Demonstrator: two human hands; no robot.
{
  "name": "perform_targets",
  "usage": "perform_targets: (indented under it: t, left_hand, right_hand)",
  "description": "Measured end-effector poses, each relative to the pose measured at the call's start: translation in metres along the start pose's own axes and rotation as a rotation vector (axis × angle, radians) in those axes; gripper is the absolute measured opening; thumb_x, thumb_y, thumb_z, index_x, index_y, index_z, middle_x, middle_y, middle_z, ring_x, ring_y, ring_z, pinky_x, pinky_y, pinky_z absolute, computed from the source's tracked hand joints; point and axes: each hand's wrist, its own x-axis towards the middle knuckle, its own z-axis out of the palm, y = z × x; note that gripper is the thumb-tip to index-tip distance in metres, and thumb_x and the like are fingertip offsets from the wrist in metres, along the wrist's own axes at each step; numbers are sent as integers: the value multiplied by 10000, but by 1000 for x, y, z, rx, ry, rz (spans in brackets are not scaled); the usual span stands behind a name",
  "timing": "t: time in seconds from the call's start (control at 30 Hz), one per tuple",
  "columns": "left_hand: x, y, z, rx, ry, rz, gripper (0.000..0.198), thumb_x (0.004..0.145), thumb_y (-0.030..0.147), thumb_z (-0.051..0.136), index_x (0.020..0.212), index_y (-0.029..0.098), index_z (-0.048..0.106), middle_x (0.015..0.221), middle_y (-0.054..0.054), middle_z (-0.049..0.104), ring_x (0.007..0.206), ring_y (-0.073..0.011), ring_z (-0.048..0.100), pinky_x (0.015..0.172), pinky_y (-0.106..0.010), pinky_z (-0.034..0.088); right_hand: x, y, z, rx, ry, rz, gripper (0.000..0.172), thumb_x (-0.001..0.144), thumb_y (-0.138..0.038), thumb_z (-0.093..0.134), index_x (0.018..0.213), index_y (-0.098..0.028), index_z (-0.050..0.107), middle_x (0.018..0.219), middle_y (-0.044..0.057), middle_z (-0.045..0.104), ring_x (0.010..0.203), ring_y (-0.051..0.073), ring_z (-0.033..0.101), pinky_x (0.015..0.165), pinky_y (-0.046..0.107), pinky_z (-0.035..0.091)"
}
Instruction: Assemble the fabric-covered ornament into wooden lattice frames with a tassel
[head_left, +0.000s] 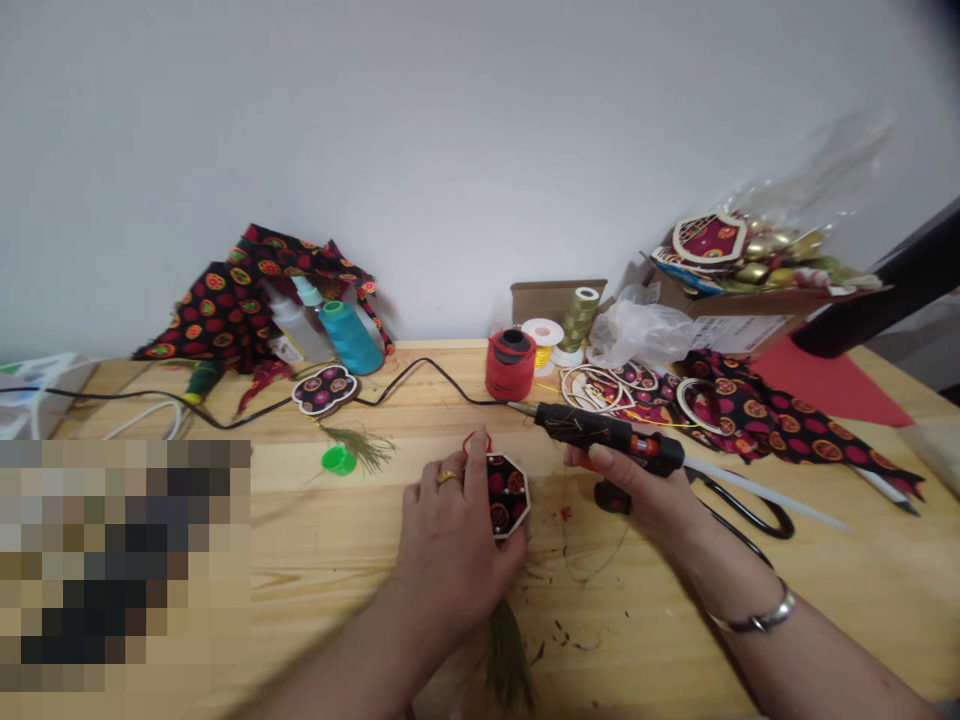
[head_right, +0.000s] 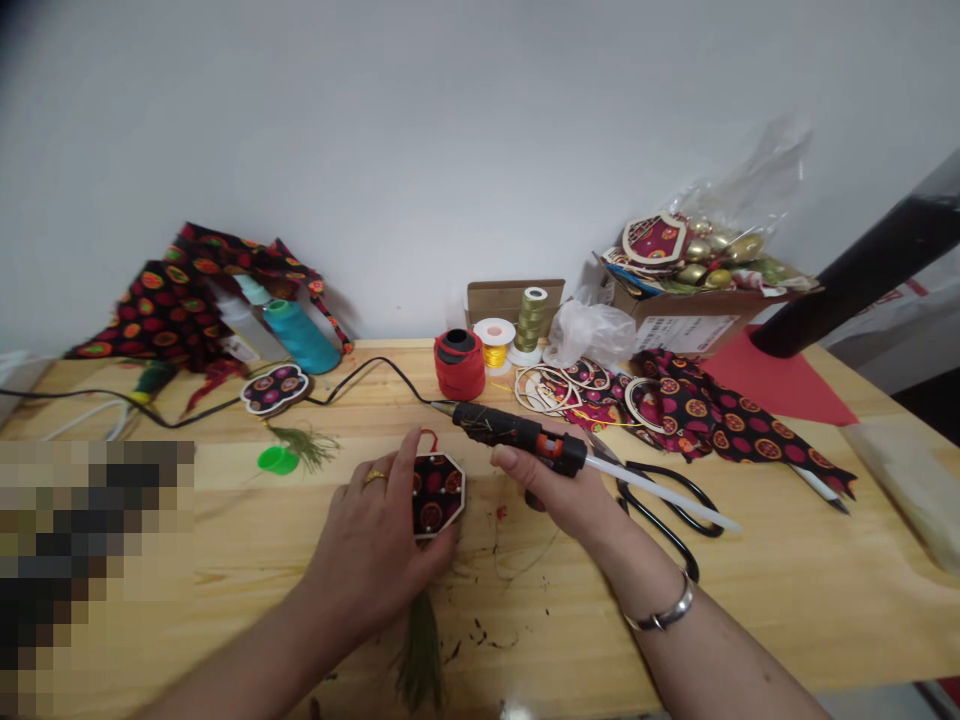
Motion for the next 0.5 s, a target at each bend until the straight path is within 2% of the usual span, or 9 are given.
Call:
perform_targets:
  t: [0.17, 0.33, 0.5]
  left_hand:
    - [-2, -1, 2, -7, 16, 5, 759, 775, 389, 557, 1405, 52, 300, 1155, -217, 606, 1030, -369, 521, 816, -508, 432]
    - [-2, -4, 8, -57, 66, 37, 769, 765, 360, 574, 1399, 28, 290, 1144, -228, 598, 1016, -353, 534, 851, -508, 439]
    - [-1, -9, 13, -140, 129, 55, 807, 721, 330, 612, 1402, 47, 285, 1089, -192, 600, 998, -335, 541, 880, -494, 447]
  right_hand:
    - [1, -5, 2, -23, -10, -2, 256, 761, -453, 701, 786, -198, 723, 695, 25, 658, 574, 148, 549, 465, 253, 400]
    - [1, -6, 2, -16, -4, -2, 278, 745, -469, 708, 734, -191, 706, 675, 28, 648, 580, 153, 544, 468, 254, 395]
    - [1, -3, 1, -53, -32, 16, 310, 765, -489, 681, 784, -180, 693, 676, 23, 627, 526, 129, 496, 469, 262, 388]
